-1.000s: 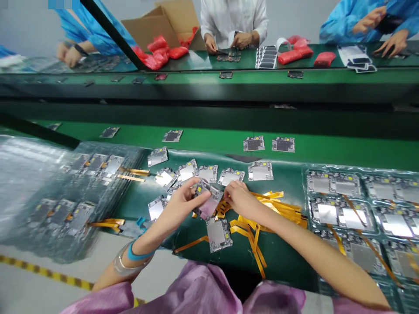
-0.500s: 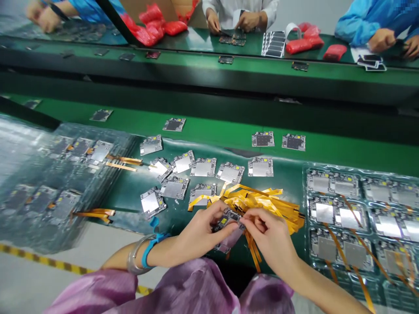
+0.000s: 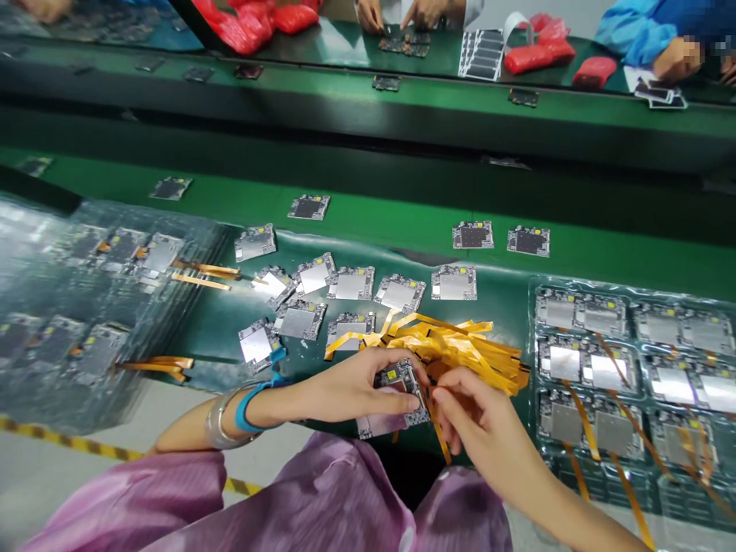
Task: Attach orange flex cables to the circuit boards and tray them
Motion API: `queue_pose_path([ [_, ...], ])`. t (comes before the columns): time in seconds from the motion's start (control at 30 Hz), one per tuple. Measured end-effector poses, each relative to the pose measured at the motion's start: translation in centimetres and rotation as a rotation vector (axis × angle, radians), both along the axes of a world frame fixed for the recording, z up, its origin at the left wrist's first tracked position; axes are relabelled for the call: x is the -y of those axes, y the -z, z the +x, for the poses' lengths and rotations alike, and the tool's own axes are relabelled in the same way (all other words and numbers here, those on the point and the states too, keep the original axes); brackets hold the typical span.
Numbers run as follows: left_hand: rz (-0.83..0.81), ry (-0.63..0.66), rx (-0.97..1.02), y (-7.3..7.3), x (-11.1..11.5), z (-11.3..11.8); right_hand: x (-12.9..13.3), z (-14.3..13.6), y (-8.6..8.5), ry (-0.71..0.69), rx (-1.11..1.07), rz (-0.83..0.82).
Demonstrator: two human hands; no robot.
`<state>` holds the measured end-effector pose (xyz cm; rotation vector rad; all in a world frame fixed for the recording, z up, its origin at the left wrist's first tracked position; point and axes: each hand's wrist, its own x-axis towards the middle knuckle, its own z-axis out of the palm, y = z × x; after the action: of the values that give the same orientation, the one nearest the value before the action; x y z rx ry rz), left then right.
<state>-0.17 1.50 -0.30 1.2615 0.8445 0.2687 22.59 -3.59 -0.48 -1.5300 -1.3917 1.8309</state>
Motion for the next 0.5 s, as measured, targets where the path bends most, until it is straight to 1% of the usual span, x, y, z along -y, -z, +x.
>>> queue_pose_path([
  [0.07, -0.036, 0.037, -0.055, -0.04, -0.12, 0.03, 0.21, -0.12, 0.31, 0.007, -0.044, -0.048],
  [0.13, -0.047, 0.043, -0.113, 0.07, -0.16, 0.06, 0.41, -0.2, 0.64, 0.031, -0.06, -0.059],
  [0.23, -0.041, 0.055, -0.123, 0.28, -0.17, 0.05, 0.52, -0.2, 0.97, 0.036, -0.062, -0.079],
  [0.37, -0.014, 0.069, -0.121, 0.34, -0.02, 0.04, 0.4, -0.14, 0.88, -0.015, -0.028, -0.071],
  [0.5, -0.033, 0.073, -0.117, 0.44, 0.3, 0.08, 0.06, -0.07, 0.2, -0.103, 0.034, -0.05],
])
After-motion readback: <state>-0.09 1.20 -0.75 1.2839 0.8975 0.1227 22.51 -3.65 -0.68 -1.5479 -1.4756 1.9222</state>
